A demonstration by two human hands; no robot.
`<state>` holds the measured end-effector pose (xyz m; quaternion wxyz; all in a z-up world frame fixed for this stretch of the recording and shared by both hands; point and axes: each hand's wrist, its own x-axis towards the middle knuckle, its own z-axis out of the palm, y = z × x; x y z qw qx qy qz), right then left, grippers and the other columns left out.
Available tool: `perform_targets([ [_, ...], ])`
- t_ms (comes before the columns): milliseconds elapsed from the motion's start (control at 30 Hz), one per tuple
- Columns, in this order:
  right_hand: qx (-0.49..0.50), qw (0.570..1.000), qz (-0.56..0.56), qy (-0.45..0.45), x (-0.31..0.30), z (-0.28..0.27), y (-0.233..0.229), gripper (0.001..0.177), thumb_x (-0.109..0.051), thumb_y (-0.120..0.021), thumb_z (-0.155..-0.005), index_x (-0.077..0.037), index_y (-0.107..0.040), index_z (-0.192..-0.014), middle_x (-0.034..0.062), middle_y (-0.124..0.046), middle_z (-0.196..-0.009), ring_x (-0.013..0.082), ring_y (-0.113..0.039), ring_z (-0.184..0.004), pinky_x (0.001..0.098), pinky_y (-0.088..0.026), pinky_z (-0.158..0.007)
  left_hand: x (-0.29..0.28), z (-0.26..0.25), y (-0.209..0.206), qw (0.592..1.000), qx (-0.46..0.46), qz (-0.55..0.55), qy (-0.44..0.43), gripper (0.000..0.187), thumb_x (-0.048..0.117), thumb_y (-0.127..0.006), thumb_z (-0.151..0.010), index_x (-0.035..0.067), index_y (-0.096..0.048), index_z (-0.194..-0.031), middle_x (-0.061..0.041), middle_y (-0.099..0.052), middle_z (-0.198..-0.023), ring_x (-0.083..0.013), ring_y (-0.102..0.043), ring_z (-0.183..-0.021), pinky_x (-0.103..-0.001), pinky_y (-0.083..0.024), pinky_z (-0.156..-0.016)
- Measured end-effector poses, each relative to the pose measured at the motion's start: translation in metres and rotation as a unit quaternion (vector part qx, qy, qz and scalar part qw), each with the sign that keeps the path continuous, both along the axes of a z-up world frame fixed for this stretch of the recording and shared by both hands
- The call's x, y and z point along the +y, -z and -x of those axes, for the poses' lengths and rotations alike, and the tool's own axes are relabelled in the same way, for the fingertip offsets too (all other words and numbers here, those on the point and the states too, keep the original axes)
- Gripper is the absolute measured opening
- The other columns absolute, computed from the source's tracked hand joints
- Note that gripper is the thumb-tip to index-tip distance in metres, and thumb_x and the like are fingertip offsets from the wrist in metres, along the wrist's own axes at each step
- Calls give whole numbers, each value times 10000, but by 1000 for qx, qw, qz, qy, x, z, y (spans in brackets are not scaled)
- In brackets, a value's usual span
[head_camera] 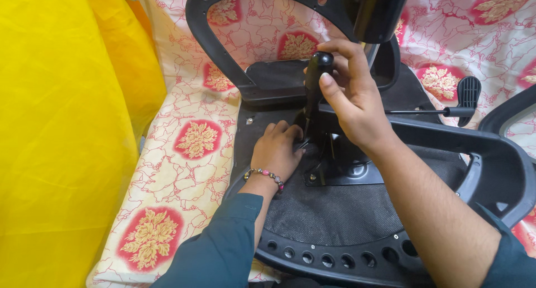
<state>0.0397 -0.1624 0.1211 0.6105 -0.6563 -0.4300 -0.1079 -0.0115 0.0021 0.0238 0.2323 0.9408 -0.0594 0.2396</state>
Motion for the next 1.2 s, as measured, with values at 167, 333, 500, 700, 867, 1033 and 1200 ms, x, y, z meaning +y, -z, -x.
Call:
perform_targets([
  [167, -30, 995, 30, 90, -1, 3, -1, 491, -145, -717, -1040, -106, -400, -1412, 51, -546, -1268, 125, -596, -1114, 264, -527, -876, 0, 1, 1, 1000, -15, 6, 6, 308, 178, -842, -694, 138, -688, -957, -50, -634, -983, -290, -613, -1016, -421, -539, -836],
  [333, -1, 993, -2, 114, -1, 0, -8, 485, -123, -757, -1022, -117, -458, -1404, 50, -566, -1245, 133, -601, -1144, 290, -502, -930, 0, -1, 0, 1000, 4, 5, -1, 316, 163, -839, -693, 127, -698, -974, -65, -641, -1015, -303, -611, -1035, -434, -541, -831],
  [500, 117, 992, -45, -11, -2, 2, -16, 456, -153, -657, -958, -135, -488, -1381, 13, -590, -1169, 110, -622, -1105, 272, -519, -1012, 0, -2, -2, 1000, 21, 8, -5, 302, 159, -831, -708, 130, -706, -981, -69, -644, -1015, -307, -611, -1043, -438, -542, -830],
  [700, -38, 994, 17, 99, -2, 2, -13, 447, -95, -706, -980, -49, -513, -1379, 62, -449, -1244, 164, -552, -1174, 329, -543, -995, -1, 0, -2, 1000, 14, 3, -4, 331, 165, -826, -708, 118, -704, -1012, -77, -647, -1036, -308, -612, -1051, -431, -546, -844],
  [867, 87, 993, -66, -35, -6, -4, -10, 456, -133, -618, -1067, -94, -448, -1489, 8, -582, -1284, 120, -614, -1165, 282, -517, -1045, -1, -2, -2, 1000, 25, 5, -2, 308, 160, -810, -724, 125, -711, -1014, -77, -647, -1032, -308, -612, -1047, -436, -544, -851],
  [1033, 50, 998, -19, -14, -4, -2, -5, 372, -140, -525, -1155, -83, -481, -1520, 19, -579, -1233, 90, -555, -1123, 249, -464, -1038, -1, -1, -1, 1000, 8, 1, 0, 282, 161, -801, -730, 117, -709, -993, -76, -646, -1022, -305, -614, -1053, -435, -548, -856],
  [1200, -7, 999, -16, 40, -4, -2, -5, 394, -62, -700, -1094, -75, -491, -1428, 12, -519, -1276, 109, -571, -1203, 272, -493, -1060, -1, 1, -1, 1000, 5, 7, -1, 265, 163, -799, -721, 120, -714, -969, -77, -644, -1007, -299, -617, -1041, -434, -546, -847],
])
